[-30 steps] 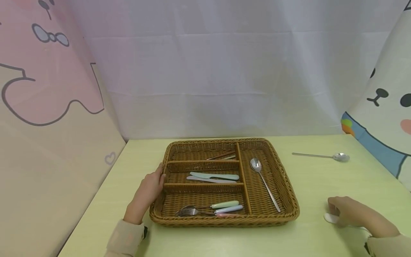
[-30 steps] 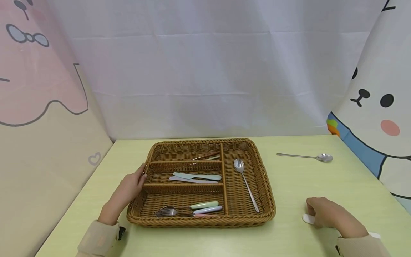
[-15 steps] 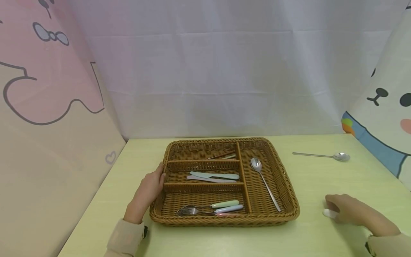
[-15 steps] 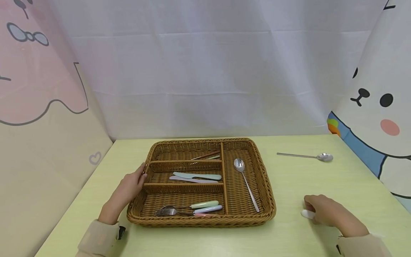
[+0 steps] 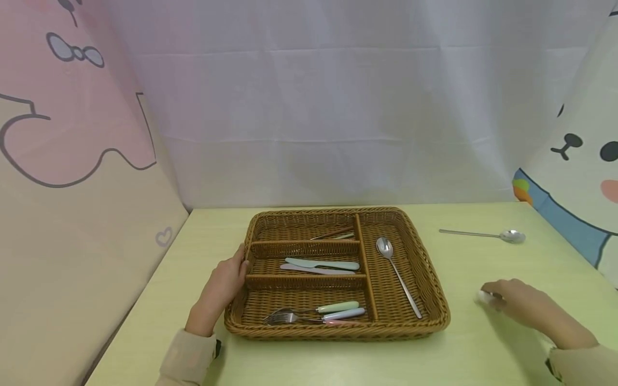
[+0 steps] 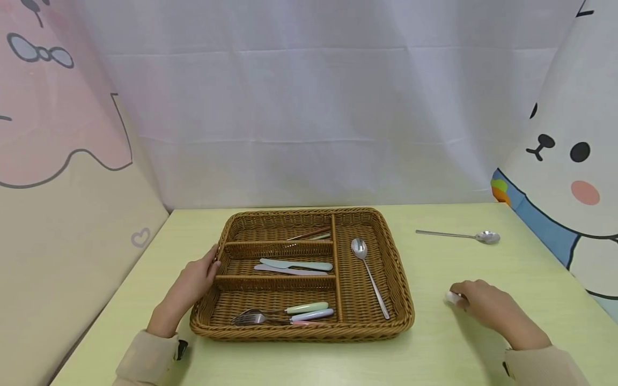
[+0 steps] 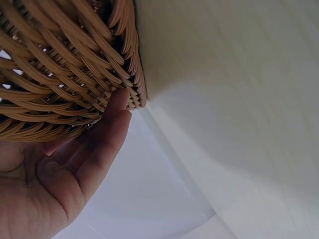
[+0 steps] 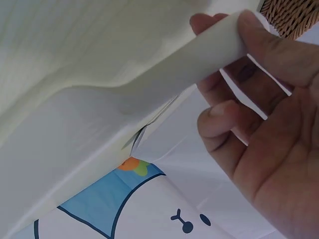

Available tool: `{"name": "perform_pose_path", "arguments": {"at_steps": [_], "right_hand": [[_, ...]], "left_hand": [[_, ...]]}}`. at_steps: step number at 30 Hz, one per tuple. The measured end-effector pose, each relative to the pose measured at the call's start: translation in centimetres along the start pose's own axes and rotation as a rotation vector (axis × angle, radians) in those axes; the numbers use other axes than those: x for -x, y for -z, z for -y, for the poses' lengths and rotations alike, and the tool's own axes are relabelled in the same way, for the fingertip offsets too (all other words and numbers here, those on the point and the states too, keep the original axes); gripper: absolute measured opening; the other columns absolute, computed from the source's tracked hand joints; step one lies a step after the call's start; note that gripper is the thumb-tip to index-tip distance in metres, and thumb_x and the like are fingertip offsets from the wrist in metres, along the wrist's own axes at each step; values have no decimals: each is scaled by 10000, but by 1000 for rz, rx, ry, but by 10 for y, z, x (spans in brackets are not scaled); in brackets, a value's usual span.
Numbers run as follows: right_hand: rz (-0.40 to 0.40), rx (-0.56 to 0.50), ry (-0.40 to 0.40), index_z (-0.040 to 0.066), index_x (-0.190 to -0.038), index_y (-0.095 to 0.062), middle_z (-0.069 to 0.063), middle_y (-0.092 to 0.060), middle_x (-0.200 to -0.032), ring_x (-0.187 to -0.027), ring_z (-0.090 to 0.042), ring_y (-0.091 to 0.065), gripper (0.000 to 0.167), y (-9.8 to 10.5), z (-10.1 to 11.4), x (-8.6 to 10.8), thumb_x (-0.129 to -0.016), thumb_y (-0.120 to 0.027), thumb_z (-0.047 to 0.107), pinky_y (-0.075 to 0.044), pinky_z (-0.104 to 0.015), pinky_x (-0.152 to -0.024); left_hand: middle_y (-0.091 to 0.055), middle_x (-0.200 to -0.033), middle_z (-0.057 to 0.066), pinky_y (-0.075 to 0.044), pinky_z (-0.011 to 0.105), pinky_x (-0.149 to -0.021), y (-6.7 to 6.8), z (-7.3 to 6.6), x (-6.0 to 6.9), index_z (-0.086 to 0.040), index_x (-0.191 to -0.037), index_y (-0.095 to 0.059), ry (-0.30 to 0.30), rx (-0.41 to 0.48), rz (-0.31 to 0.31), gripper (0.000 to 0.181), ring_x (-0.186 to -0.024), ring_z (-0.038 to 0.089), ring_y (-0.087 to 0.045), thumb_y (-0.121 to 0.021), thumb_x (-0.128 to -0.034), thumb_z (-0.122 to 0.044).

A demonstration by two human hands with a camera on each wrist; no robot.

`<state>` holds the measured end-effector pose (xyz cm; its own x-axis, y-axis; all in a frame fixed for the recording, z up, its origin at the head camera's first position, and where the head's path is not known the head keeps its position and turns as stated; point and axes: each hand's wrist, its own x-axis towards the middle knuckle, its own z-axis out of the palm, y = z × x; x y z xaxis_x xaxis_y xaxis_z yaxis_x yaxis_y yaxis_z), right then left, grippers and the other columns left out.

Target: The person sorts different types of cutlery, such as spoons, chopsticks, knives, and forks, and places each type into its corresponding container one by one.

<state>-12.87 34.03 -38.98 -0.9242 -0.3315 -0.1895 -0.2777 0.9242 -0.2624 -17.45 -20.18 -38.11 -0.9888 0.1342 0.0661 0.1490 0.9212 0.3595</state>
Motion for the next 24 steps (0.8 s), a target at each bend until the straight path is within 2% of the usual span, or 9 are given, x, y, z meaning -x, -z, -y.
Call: {"name": "perform_pose_path", "arguments": {"at_steps": [5,13,20,24], "right_hand": [[-25,20,-10,-31,-987,-616,-10,-617,-752,-630,-97,-519,160,4,7,-3,-839,-564,4,-437,-309,-563],[-93,27,-6,-72,-995,-549,-35,-588,-719,-620,-123,-520,148,10,21,-7,-876,-509,6,-454,-338,-569],[-197,20,-2,-55,-1063,-501,-45,-564,-666,-566,-124,-493,172,15,32,-12,-914,-490,29,-428,-334,-527],[-244,19,26,-41,-1104,-476,-23,-527,-619,-522,-107,-445,197,19,40,-15,-915,-483,17,-395,-306,-508]], "left_hand": [[-395,-472,13,-258,229,-390,1,-1,0,49,-1414,-271,4,-1,-3,502,-384,95,-273,-428,-975,-136],[-393,-477,15,-263,238,-395,1,-1,0,55,-1415,-263,2,-3,2,502,-388,98,-273,-422,-977,-133],[-389,-470,15,-260,237,-391,1,-1,1,56,-1412,-268,0,2,-3,500,-384,100,-271,-423,-976,-133],[-387,-469,13,-255,231,-390,1,-1,0,58,-1412,-267,1,2,-1,501,-386,98,-267,-423,-977,-134]]}}
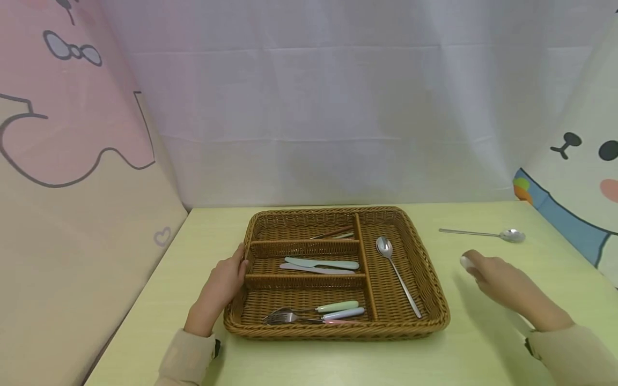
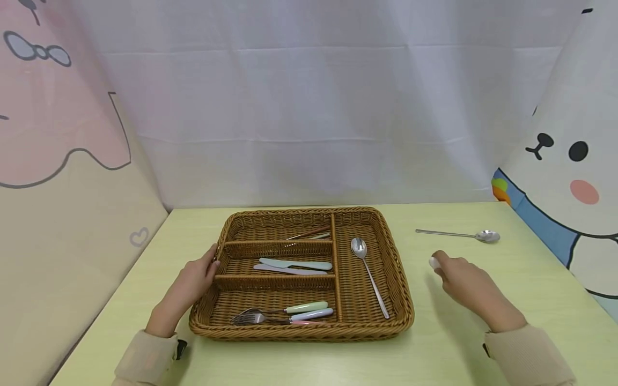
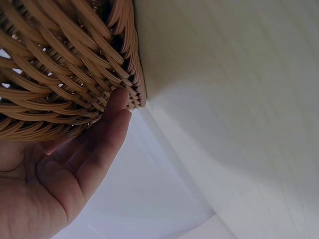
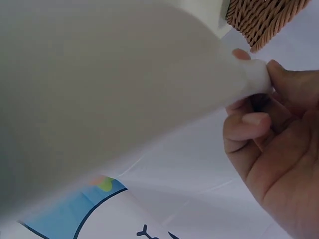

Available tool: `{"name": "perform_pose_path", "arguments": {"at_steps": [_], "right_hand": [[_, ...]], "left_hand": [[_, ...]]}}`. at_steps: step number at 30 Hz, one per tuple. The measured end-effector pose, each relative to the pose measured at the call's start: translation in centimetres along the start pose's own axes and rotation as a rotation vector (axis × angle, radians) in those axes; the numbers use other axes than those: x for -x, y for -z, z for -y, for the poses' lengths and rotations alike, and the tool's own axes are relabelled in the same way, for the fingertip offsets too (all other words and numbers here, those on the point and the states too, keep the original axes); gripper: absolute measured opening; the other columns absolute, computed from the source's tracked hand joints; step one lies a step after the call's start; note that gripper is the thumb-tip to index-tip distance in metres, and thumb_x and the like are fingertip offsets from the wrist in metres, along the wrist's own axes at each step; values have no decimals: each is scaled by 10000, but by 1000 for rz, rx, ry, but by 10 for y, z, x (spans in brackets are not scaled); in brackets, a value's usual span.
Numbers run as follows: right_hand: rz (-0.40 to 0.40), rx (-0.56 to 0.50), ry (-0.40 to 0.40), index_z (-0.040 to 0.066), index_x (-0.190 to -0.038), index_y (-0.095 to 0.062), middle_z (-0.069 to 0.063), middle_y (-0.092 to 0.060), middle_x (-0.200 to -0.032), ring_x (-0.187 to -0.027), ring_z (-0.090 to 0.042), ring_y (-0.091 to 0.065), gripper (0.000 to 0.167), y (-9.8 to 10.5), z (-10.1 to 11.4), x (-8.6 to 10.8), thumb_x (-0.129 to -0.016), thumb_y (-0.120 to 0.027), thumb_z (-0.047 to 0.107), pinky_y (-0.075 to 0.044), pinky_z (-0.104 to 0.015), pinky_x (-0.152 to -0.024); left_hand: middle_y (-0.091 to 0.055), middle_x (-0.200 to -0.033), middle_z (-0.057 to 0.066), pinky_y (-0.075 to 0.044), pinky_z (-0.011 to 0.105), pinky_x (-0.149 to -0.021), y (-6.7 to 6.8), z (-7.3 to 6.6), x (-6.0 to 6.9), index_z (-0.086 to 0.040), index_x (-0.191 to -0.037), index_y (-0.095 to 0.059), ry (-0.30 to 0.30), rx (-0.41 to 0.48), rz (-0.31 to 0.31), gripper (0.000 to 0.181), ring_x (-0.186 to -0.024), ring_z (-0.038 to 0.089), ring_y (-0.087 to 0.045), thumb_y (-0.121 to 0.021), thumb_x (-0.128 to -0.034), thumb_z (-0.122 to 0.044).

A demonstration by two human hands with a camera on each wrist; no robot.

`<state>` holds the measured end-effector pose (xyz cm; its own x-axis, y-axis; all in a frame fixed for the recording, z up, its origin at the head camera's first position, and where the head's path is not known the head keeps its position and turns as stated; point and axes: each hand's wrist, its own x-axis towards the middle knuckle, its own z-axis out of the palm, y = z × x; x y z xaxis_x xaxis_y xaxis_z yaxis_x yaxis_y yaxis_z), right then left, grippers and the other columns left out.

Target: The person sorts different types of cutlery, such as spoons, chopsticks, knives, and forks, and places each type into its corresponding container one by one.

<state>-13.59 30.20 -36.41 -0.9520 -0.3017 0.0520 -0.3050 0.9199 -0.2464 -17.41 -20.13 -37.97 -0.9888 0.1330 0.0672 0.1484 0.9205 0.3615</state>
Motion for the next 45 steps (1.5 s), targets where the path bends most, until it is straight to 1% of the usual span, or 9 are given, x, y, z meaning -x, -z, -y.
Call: {"name": "perform_pose_path", "arguments": {"at_steps": [3,7,10,14,21,27,30,41,45], "right_hand": [[-38,3,16,-35,-1116,-463,8,-466,-581,-493,-95,-384,208,4,6,-4,-917,-482,18,-341,-269,-488],[-113,7,7,-42,-1124,-454,1,-487,-606,-502,-103,-396,203,10,12,-12,-959,-431,74,-340,-275,-476],[-201,14,21,-55,-1129,-451,-8,-488,-609,-490,-104,-387,218,14,15,-19,-974,-407,92,-328,-270,-462],[-323,19,59,-75,-1127,-451,-26,-479,-593,-453,-96,-355,221,18,18,-27,-950,-450,56,-293,-244,-431],[-434,-54,43,-110,-1171,-441,-79,-498,-582,-441,-120,-386,303,27,29,-43,-989,-371,122,-308,-277,-434],[-624,-87,66,-120,-1126,-470,-169,-576,-678,-452,-160,-446,258,35,42,-56,-956,-434,71,-325,-287,-422],[-690,-113,75,-131,-1108,-478,-186,-584,-694,-443,-158,-429,249,38,49,-61,-939,-455,50,-315,-273,-415],[-726,-226,90,-120,-1086,-479,-170,-589,-677,-448,-76,-378,220,39,73,-78,-921,-482,27,-319,-228,-409],[-752,-272,95,-112,-1092,-473,-164,-603,-679,-499,-68,-443,221,37,79,-84,-915,-494,19,-343,-184,-438]], "left_hand": [[-390,-470,15,-258,231,-390,0,0,0,57,-1413,-266,3,2,1,501,-385,98,-271,-423,-976,-134],[-397,-475,19,-268,240,-392,0,0,0,55,-1412,-270,6,0,0,501,-387,101,-281,-425,-976,-135],[-401,-479,22,-273,247,-395,0,0,0,51,-1415,-267,10,-3,1,503,-389,105,-287,-424,-977,-140],[-402,-482,25,-276,250,-396,0,1,0,47,-1418,-263,14,-4,3,504,-388,108,-293,-420,-978,-143],[-405,-483,24,-280,250,-398,-1,1,1,51,-1415,-266,11,-3,5,503,-391,107,-300,-421,-978,-142],[-405,-484,22,-279,250,-397,-1,2,1,50,-1415,-267,10,-5,5,501,-391,107,-299,-422,-977,-138],[-401,-482,21,-276,247,-396,-1,1,0,51,-1415,-267,9,-5,7,501,-391,105,-291,-420,-977,-138],[-410,-491,29,-289,255,-406,0,0,-1,44,-1418,-265,22,-12,15,504,-398,113,-308,-420,-978,-147],[-409,-490,26,-289,252,-405,-1,0,-2,43,-1418,-265,25,-8,16,504,-395,110,-309,-417,-980,-153]]}}
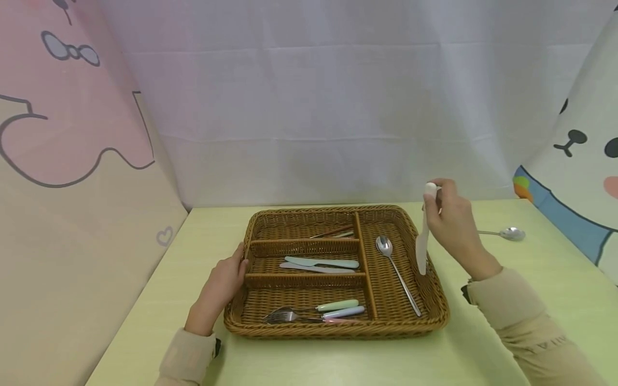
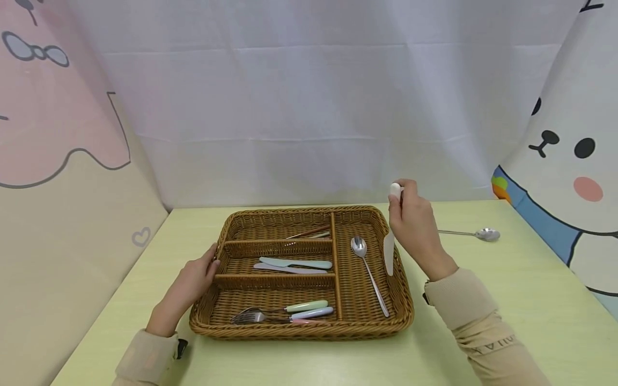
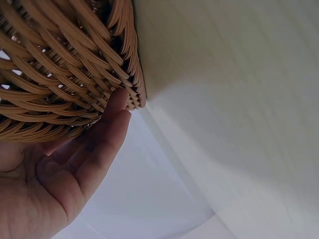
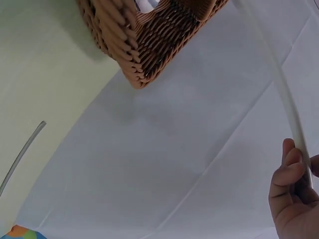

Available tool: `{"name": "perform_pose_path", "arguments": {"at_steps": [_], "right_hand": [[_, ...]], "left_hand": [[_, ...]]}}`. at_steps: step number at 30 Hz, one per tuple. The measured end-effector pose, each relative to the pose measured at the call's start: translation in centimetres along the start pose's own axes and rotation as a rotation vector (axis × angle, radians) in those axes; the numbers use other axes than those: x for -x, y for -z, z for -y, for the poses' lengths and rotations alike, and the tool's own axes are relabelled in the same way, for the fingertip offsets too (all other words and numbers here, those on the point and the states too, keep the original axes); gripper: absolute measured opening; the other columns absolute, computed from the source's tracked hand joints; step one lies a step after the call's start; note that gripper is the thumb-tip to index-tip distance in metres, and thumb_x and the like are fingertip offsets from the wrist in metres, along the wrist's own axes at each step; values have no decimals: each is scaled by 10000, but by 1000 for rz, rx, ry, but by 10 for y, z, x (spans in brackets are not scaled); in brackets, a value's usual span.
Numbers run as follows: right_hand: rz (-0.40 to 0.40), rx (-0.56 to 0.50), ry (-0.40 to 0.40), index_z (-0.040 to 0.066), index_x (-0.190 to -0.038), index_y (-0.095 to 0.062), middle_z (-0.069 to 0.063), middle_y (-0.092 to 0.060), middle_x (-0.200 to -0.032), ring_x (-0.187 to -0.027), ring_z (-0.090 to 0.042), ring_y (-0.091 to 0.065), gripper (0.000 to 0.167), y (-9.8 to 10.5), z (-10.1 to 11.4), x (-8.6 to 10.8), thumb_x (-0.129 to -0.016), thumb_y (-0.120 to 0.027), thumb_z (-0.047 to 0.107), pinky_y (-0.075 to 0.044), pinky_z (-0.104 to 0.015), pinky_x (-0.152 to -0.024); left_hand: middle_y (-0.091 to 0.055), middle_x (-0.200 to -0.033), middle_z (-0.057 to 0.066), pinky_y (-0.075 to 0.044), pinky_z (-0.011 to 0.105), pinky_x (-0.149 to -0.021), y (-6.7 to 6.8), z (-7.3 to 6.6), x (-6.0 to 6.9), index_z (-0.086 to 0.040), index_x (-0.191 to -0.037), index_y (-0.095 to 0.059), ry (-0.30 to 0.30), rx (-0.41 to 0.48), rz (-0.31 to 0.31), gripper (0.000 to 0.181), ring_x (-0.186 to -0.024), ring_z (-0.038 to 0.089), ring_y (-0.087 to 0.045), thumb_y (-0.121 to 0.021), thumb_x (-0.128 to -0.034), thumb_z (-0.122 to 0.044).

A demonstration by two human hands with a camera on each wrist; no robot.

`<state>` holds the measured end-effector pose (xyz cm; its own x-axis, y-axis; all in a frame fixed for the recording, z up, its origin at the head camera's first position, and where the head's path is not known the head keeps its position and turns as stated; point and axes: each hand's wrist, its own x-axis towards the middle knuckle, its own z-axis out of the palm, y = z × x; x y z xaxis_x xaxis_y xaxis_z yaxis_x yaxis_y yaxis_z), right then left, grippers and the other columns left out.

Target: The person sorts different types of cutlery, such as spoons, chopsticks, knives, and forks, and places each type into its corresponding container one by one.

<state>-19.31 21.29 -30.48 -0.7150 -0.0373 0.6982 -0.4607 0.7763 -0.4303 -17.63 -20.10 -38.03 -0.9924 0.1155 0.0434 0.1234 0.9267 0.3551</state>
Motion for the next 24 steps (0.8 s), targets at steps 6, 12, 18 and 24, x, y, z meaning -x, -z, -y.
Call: {"name": "perform_pose_path", "arguments": {"at_steps": [6,12,18,24], "right_hand": [[-9,-66,-49,-102,-1126,-437,-163,-618,-684,-540,17,-452,251,-11,7,-2,-917,-488,27,-351,-107,-477],[14,-137,-68,-97,-1143,-407,-182,-632,-689,-554,1,-493,271,-22,16,-3,-913,-493,17,-376,-101,-499],[69,-257,-126,-93,-1138,-394,-225,-652,-778,-598,-145,-584,272,-31,25,-3,-905,-495,6,-426,-114,-517],[141,-352,-172,-57,-1151,-387,-225,-648,-821,-626,-128,-618,269,-39,31,0,-917,-488,27,-499,-185,-550]], "left_hand": [[-409,-485,24,-290,250,-399,0,1,-1,42,-1420,-261,3,6,-2,508,-389,107,-309,-418,-980,-157],[-405,-484,26,-287,250,-403,1,0,0,48,-1420,-256,0,11,3,507,-393,106,-298,-416,-980,-148],[-396,-476,20,-279,243,-396,2,0,1,46,-1420,-257,0,19,5,506,-389,102,-285,-416,-980,-147],[-379,-459,7,-260,223,-381,1,0,2,44,-1419,-264,-6,30,2,500,-376,96,-270,-412,-982,-151]]}}
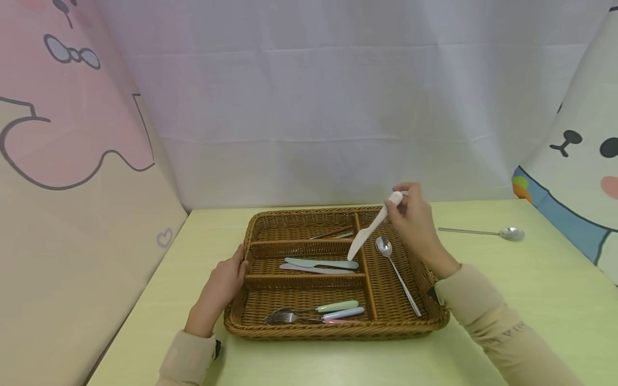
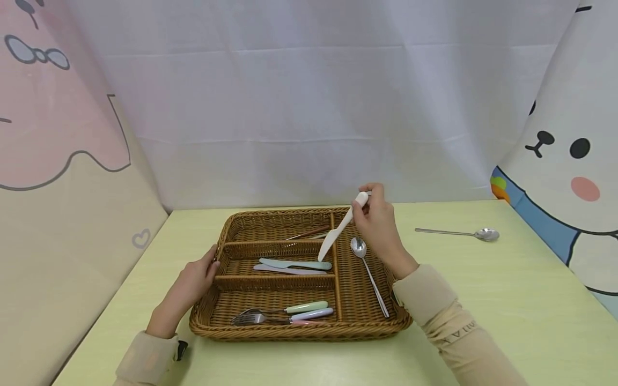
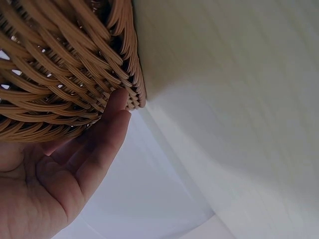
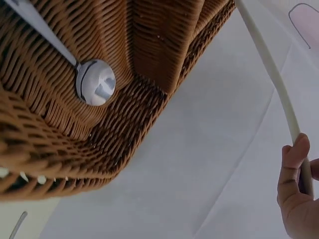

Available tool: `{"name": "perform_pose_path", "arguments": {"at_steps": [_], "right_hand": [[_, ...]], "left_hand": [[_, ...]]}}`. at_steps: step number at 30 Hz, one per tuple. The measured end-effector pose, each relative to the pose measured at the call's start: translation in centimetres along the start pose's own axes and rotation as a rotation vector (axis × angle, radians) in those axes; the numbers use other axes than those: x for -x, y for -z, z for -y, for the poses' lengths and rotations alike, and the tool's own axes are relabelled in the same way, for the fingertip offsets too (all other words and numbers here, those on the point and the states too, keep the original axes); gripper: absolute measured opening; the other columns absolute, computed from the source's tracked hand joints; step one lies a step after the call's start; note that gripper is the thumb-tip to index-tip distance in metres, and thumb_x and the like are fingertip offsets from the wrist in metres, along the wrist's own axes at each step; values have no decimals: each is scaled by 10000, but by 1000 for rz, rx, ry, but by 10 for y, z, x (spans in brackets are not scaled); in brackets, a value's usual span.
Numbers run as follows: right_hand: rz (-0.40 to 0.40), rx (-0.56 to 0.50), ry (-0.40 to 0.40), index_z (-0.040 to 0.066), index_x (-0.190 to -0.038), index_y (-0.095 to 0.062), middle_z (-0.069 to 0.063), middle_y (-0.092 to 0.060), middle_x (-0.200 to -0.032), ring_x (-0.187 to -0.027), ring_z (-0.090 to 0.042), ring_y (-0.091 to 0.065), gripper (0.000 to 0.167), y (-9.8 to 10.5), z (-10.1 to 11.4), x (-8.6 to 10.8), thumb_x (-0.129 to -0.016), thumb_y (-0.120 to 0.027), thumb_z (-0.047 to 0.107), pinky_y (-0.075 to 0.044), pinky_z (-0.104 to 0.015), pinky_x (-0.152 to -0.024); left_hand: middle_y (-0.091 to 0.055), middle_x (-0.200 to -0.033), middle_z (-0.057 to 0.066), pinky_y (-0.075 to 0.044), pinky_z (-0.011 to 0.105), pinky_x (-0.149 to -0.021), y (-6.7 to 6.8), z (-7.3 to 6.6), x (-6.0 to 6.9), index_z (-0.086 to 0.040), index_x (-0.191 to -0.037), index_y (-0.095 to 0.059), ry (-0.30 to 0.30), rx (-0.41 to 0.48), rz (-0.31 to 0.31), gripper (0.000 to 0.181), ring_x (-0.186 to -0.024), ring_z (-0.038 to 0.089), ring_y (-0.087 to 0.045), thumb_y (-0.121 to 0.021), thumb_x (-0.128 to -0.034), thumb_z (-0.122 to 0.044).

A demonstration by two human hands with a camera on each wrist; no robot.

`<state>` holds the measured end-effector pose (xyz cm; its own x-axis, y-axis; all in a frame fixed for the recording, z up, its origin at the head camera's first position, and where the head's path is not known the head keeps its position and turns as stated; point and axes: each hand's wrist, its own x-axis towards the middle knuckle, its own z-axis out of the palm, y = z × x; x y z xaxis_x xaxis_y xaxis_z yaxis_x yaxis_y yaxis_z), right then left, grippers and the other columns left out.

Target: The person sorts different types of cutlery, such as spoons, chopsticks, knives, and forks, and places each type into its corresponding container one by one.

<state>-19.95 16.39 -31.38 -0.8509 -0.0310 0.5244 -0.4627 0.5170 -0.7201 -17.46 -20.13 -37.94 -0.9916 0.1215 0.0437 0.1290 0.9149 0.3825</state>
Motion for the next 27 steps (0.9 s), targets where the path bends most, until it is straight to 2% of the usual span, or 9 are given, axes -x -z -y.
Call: {"name": "perform_pose_path", "arguments": {"at_steps": [5,8,13,20,23,27], "right_hand": [[71,-1,12,-55,-1146,-396,-208,-652,-817,-617,-35,-602,261,-9,1,2,-916,-490,24,-508,-212,-566],[127,-24,19,-58,-1131,-402,-218,-646,-852,-649,-102,-632,244,-14,3,4,-913,-491,4,-514,-231,-580],[234,-2,52,-54,-1082,-429,-197,-619,-864,-700,-215,-641,195,-24,7,6,-912,-505,5,-491,-237,-573],[380,19,102,-8,-982,-455,-176,-634,-873,-683,-202,-615,111,-39,8,9,-895,-522,-23,-429,-239,-516],[427,36,128,7,-949,-477,-157,-643,-872,-671,-186,-591,105,-45,8,10,-878,-537,-41,-411,-244,-519],[495,40,115,33,-937,-505,-120,-625,-862,-666,-133,-557,91,-53,8,11,-878,-557,-13,-425,-241,-557]], "left_hand": [[-376,-459,5,-257,219,-378,0,1,0,53,-1411,-276,-11,-4,-11,495,-375,95,-270,-416,-980,-146],[-378,-457,5,-257,219,-378,-1,1,0,54,-1410,-279,-13,-8,-13,495,-375,94,-271,-418,-980,-146],[-376,-455,-2,-260,220,-381,-2,1,-1,44,-1415,-274,-1,-14,-7,497,-378,88,-268,-414,-982,-156],[-379,-462,9,-273,238,-389,-1,0,0,51,-1412,-275,-7,-10,-14,498,-382,98,-278,-421,-978,-146],[-382,-468,13,-277,243,-393,-1,0,0,50,-1413,-273,-8,-9,-13,500,-386,101,-282,-421,-978,-146],[-383,-472,15,-279,248,-396,-1,0,1,44,-1417,-267,0,-8,-10,504,-391,103,-281,-421,-979,-151]]}}
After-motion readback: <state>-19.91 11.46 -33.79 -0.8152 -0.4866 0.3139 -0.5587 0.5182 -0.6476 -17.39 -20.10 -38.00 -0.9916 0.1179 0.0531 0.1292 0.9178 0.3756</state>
